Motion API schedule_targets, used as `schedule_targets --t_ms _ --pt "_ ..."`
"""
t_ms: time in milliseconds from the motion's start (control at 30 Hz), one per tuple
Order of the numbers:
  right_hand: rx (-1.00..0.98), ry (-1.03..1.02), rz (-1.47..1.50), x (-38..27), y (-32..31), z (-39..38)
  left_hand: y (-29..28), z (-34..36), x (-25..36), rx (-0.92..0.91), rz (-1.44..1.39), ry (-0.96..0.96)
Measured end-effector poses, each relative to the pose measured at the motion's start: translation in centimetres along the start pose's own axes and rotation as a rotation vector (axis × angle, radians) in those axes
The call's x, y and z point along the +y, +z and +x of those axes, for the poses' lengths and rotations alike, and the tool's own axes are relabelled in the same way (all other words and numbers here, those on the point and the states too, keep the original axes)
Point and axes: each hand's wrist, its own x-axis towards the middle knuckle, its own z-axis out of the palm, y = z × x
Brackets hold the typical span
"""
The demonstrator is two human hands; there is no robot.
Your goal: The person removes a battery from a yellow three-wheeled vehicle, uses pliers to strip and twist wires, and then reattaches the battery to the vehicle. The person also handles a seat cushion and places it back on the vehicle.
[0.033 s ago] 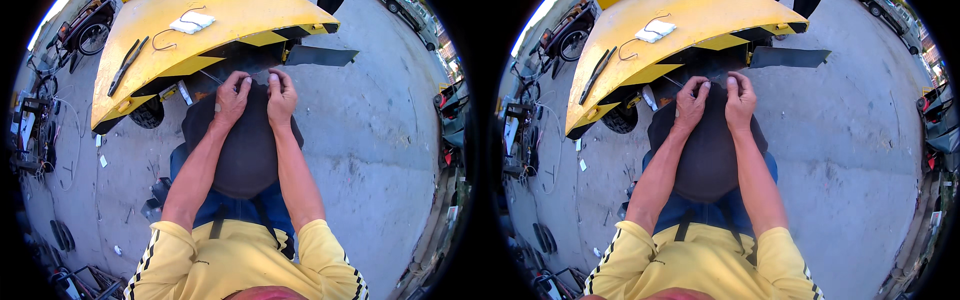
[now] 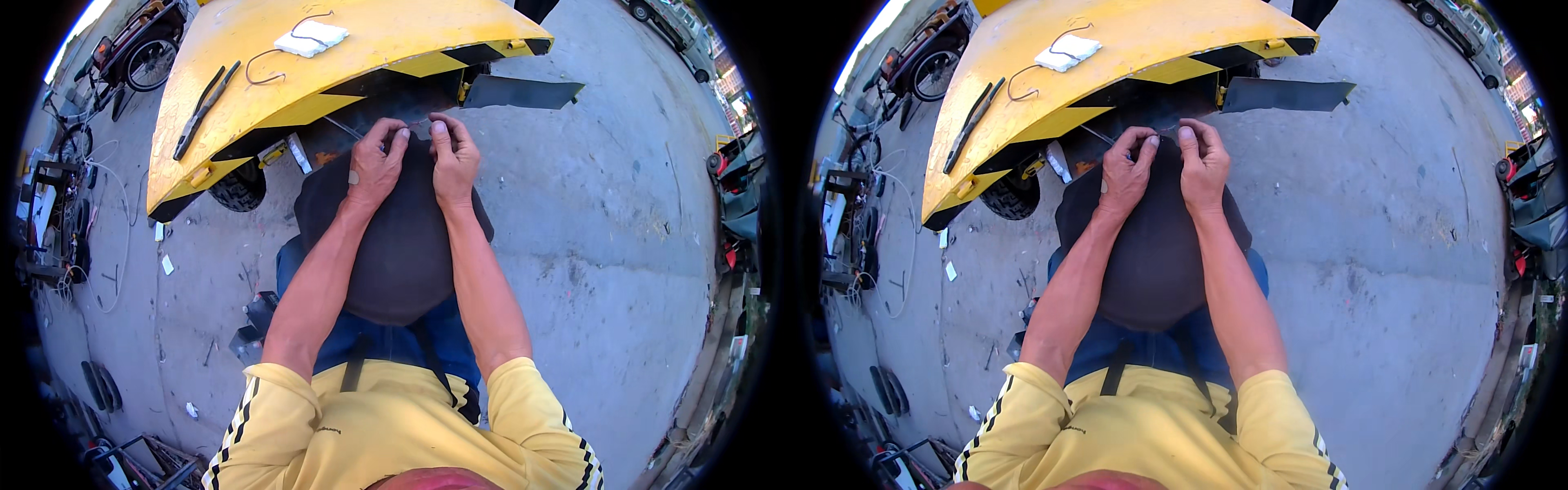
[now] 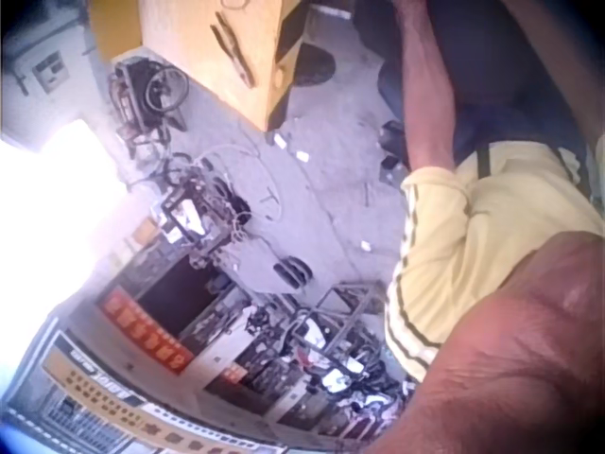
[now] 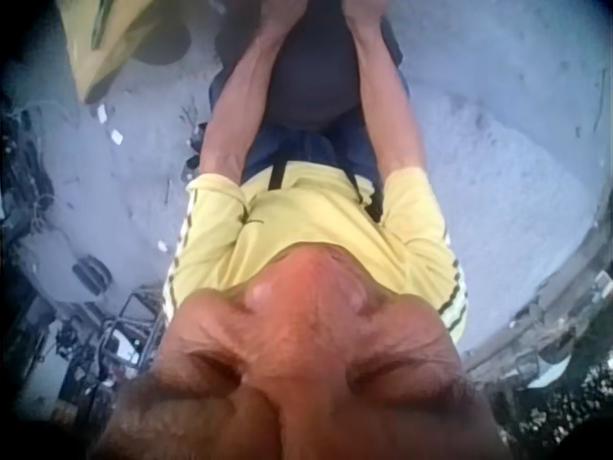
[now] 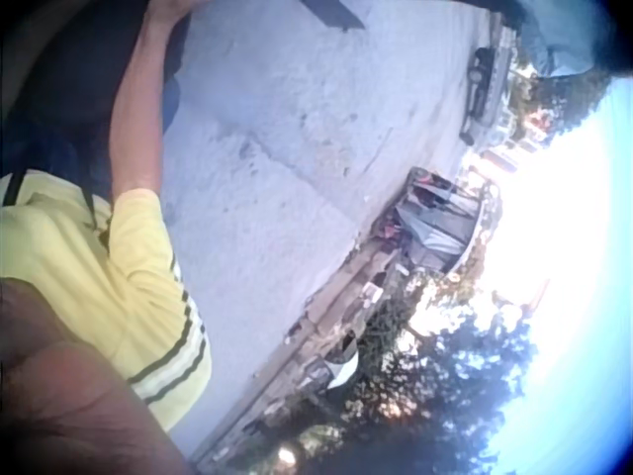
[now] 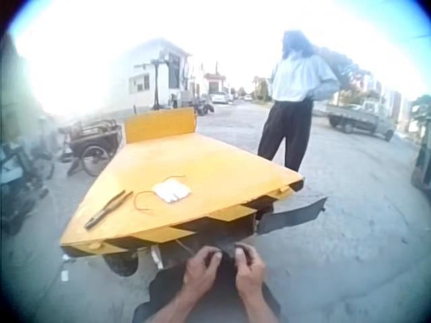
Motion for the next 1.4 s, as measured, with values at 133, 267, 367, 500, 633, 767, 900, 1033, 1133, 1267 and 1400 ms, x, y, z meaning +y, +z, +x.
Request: schedule_targets --t_ms 133,267,367,500,633,767,900,1033,1133,1267,1400 --pt "-0.007 -0.078 -0.071 1.0 -0.2 0.3 0.4 0.0 -0.1 -0.002 -0.002 0.038" --pt "0.026 -0.041 -0.045 1.2 -0.2 0.5 0.4 -0.1 0.5 -0.065 0.036 0.040" --pt "0.040 -0.019 -0.050 1.0 -0.3 0.5 0.1 -0.3 0.7 -0.122 0.045 0.066" --pt "0.007 0.014 -0.071 0.8 -0.8 0.6 -0.1 -0.3 0.4 -0.152 0.022 0.092" --pt "-0.026 0.060 -0.049 0.8 -1.0 0.6 -0.2 -0.3 0.5 -0.171 -0.022 0.062" --pt "-0.068 0.049 0.073 0.7 -0.9 0.5 -0.4 -0.5 0.5 -0.181 -0.063 -0.013" --pt "-0.049 0.037 0.080 0.6 -0.6 0.3 -0.3 -0.4 0.7 -0.135 -0.127 -0.063" --pt "-0.051 0.024 0.071 0.6 -0.6 0.1 -0.3 -0.4 0.6 -0.131 -0.110 -0.068" --pt "-0.043 0.005 0.050 0.4 -0.6 0.1 -0.3 -0.4 0.7 -0.137 -0.076 -0.048" --pt "-0.045 -0.050 -0.048 0.0 -0.4 0.1 -0.4 -0.6 0.4 -0.129 -0.025 0.013" --pt "-0.025 0.017 -0.089 0.2 -0.7 -0.5 -0.6 -0.5 1.5 -0.173 -0.030 -0.011"
